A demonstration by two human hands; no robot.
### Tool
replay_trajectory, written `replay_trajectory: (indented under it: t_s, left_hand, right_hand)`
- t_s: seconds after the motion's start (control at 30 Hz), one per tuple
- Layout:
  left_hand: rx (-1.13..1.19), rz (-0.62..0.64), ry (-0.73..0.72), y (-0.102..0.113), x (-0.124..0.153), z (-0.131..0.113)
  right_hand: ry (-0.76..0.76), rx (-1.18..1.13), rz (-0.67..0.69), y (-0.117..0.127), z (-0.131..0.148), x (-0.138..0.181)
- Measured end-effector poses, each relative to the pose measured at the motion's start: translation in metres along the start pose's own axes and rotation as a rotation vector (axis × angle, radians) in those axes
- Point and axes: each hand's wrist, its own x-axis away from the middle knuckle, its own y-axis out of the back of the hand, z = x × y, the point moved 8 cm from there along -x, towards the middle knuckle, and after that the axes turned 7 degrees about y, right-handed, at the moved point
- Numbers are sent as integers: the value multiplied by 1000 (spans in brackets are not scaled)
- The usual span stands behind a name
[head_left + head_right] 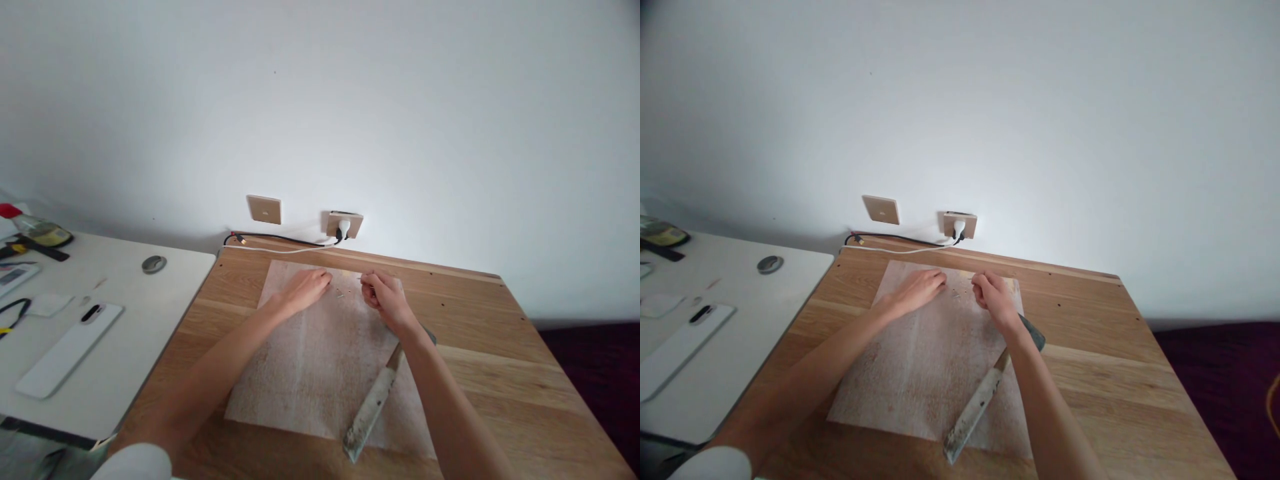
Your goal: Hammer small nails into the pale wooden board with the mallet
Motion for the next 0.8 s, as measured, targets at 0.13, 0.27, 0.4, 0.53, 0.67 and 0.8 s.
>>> replay_trajectory:
  t_s: [0.13, 0.27, 0.4, 0.53, 0.67, 0.8]
  left_hand:
    - [220, -63, 53, 2, -10, -8]
    - [537, -65, 195, -1, -2, -2]
    - [808, -45, 298, -1, 31, 10]
    - [1250, -83, 445, -12, 70, 27]
    - [1560, -111, 563, -34, 95, 35]
    - [1623, -150, 565, -46, 107, 39]
  right_hand:
    - [-34, -45, 44, -2, -10, 3]
    - [-51, -123, 189, -19, -3, 0]
    - [-38, -307, 287, -28, 12, 8]
    - [20, -300, 249, -28, 16, 12]
    - [67, 1, 199, -35, 5, 7]
    - [123, 287, 231, -40, -2, 4]
